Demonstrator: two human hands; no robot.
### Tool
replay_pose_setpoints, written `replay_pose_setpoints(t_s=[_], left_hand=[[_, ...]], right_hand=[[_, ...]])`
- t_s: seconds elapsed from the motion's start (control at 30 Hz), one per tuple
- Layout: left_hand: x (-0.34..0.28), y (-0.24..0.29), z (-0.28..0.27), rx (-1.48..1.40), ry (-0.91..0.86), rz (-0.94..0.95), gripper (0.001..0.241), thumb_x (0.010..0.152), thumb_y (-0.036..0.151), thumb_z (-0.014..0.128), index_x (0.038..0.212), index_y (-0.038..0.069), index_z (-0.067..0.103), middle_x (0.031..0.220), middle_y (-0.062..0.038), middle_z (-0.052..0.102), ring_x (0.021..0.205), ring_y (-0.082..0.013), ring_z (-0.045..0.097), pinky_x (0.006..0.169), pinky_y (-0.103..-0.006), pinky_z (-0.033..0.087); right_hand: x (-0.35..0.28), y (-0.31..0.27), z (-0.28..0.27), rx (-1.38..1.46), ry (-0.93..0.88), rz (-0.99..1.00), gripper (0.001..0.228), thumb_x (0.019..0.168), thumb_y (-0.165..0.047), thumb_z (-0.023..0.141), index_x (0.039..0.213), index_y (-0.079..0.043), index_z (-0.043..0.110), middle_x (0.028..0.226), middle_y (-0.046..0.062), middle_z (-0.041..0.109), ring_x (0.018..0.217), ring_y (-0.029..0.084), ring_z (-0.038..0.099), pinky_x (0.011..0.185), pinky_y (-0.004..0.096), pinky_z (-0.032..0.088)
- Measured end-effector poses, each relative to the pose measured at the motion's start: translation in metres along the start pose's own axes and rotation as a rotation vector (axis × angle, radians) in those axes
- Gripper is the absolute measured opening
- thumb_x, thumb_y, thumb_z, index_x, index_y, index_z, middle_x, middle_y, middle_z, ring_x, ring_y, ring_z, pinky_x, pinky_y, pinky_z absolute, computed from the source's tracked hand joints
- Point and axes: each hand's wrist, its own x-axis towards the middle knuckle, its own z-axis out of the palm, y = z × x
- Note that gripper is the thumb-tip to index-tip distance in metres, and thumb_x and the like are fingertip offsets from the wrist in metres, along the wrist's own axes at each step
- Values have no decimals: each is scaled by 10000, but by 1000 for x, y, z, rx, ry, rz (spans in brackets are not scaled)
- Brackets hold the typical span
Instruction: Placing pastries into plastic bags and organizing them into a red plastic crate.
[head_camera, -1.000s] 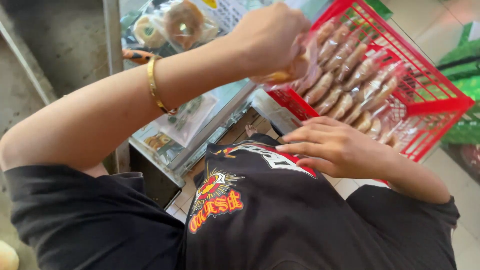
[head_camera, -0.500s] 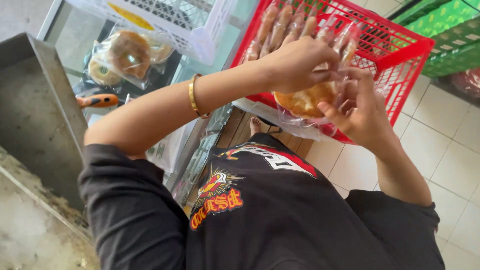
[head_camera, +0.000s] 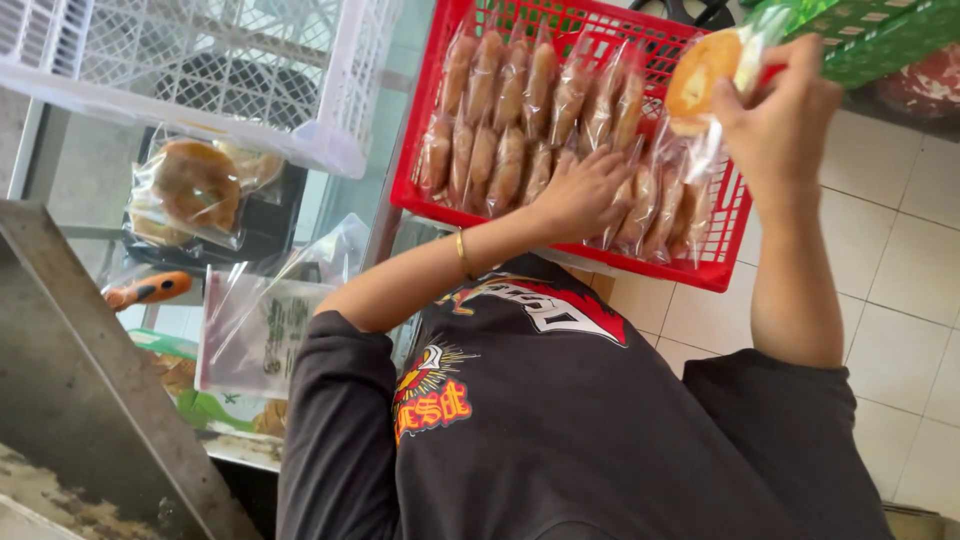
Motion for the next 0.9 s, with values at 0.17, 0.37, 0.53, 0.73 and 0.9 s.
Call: replay_pose_setpoints(t_s=[0.17,0.37,0.53,0.73,0.9], left_hand=[[-10,7,24,177,-116,-6,615,950,418,573,1428,51,447,1518,-237,425,1452,-455,289,1103,-710,244],[-14,8,20,114,-75,-50,573,993,383,566,1454,64,451,1484,-213,465,1500,-447,300,1161,-709,245],[-13,10,15,122,-129,-58,680,905,389,628,1431,12,416,1480,-240,424,1483,-460,252,1125,-718,218],[-13,13,11,112,-140,-71,696,909,400,639,1452,29,408,1480,-234,431,1506,-448,235,1155,-698,203],[-15,10,16,115,-105,-75,689,912,416,637,1449,45,414,1493,-224,434,1507,-431,244,1175,-685,187]], right_hand=[[-8,32,40,-23,-33,62,364,925,-80,782,1117,-17,478,806,88,745,779,271,754,797,402,579],[-10,29,60,-62,-88,106,422,944,-130,855,1060,-8,468,838,152,713,764,325,741,692,426,592],[-13,41,78,10,-219,137,463,973,-209,862,1109,18,481,836,184,701,764,341,740,676,411,593],[-3,85,117,-4,-366,242,547,945,-304,896,1132,51,526,925,247,714,865,362,741,742,410,590],[-7,105,127,21,-521,321,650,956,-391,859,1227,88,512,976,282,699,895,359,729,759,404,580]])
